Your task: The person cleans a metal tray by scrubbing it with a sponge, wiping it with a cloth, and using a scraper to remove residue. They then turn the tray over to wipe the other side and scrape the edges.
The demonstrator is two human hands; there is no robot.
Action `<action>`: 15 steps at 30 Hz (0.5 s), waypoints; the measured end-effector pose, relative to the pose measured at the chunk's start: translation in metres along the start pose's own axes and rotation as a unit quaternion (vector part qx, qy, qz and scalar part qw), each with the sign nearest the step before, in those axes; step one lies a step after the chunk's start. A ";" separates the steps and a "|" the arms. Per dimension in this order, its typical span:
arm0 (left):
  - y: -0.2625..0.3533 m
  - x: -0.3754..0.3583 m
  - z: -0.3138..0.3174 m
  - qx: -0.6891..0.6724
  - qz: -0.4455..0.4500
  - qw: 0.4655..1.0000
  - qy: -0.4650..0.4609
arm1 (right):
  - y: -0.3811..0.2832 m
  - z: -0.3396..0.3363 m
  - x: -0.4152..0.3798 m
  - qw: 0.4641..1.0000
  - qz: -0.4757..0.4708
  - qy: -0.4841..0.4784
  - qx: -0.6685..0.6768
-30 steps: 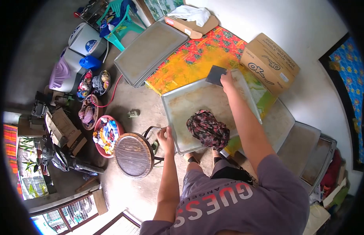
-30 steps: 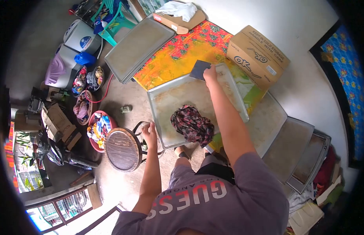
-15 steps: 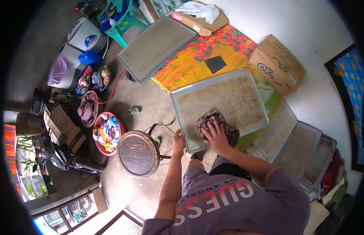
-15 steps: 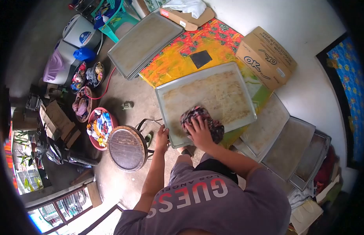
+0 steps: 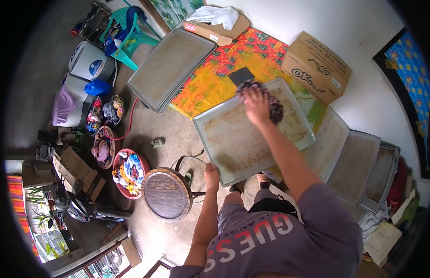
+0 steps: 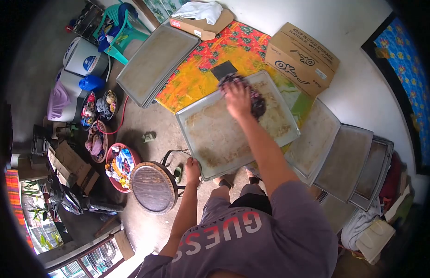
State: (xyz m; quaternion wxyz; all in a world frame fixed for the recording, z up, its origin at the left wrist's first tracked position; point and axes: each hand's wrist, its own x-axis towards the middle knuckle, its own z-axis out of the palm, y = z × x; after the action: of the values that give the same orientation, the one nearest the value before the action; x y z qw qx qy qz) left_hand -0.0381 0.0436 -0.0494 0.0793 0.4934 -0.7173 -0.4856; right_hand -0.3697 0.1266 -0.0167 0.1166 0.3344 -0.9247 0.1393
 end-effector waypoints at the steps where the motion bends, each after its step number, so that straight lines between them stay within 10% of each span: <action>1: 0.001 -0.001 0.001 -0.010 -0.005 1.000 0.001 | 0.028 0.004 0.005 0.999 0.031 0.005 -0.020; 9: 0.007 0.001 0.013 0.086 -0.025 0.993 0.081 | 0.122 -0.047 -0.046 0.974 0.201 -0.038 -0.101; 15: -0.009 0.011 0.020 0.083 0.000 0.990 0.118 | 0.130 -0.098 -0.207 0.974 0.158 -0.097 -0.128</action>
State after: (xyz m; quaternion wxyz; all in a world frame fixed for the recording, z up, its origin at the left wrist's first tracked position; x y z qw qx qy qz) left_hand -0.0496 0.0472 -0.0704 0.1223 0.5520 -0.7405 -0.3632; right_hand -0.2878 0.3769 -0.0123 0.0449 0.1781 -0.9830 0.0036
